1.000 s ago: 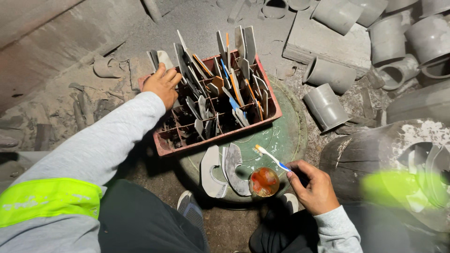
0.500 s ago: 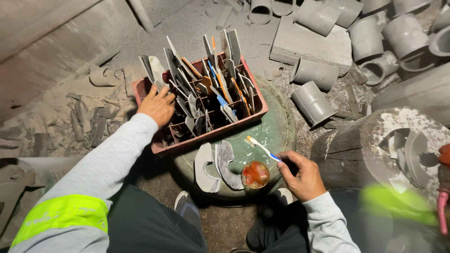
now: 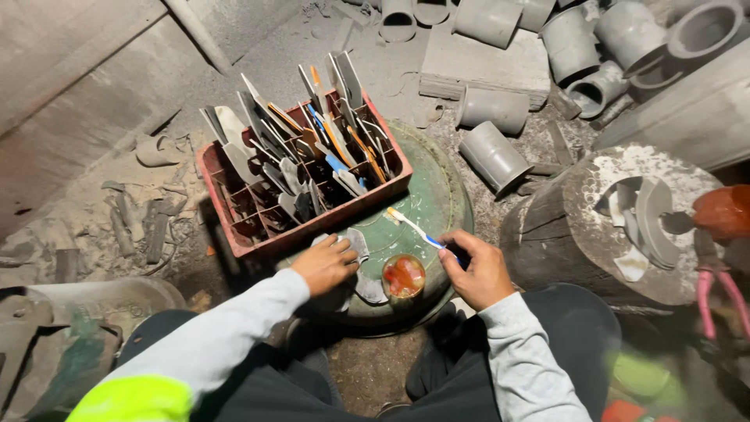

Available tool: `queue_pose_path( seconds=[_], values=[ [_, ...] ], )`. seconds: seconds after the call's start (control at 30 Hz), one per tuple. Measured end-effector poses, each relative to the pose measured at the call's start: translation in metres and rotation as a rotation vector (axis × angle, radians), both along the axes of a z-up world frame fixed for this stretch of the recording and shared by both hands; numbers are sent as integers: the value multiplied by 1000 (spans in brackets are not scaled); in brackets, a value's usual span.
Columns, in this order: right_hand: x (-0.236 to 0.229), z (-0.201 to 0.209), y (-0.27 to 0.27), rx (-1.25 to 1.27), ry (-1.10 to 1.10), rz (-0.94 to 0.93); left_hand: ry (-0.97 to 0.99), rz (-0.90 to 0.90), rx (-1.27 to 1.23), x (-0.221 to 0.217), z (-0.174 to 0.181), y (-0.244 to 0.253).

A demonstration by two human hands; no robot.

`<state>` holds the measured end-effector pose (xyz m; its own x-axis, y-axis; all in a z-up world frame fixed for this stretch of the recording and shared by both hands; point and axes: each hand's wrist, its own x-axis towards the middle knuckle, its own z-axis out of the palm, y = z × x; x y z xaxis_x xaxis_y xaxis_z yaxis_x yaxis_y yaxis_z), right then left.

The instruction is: The person sits on the floor and applies a reddish adhesive to curved white plastic pieces using a toothbrush. They dip the brush into a small container of glue and spread it over the surface of each piece before placing it into a red crate.

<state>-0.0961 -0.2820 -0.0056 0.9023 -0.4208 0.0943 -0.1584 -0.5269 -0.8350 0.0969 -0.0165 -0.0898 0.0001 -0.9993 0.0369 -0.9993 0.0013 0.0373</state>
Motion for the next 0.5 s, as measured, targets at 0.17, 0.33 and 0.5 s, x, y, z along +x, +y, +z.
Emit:
queue_pose_path(
  seconds=[0.17,0.33,0.5],
  values=[
    [-5,-35,-5,-212,387,42,-180,-128,239,14,-54,-25],
    [-3,-62,12,-316,630,127,-187,-222,246,18,-73,-27],
    [5,-66,30,-393,762,175,-179,-260,243,25,-71,-27]
  ],
)
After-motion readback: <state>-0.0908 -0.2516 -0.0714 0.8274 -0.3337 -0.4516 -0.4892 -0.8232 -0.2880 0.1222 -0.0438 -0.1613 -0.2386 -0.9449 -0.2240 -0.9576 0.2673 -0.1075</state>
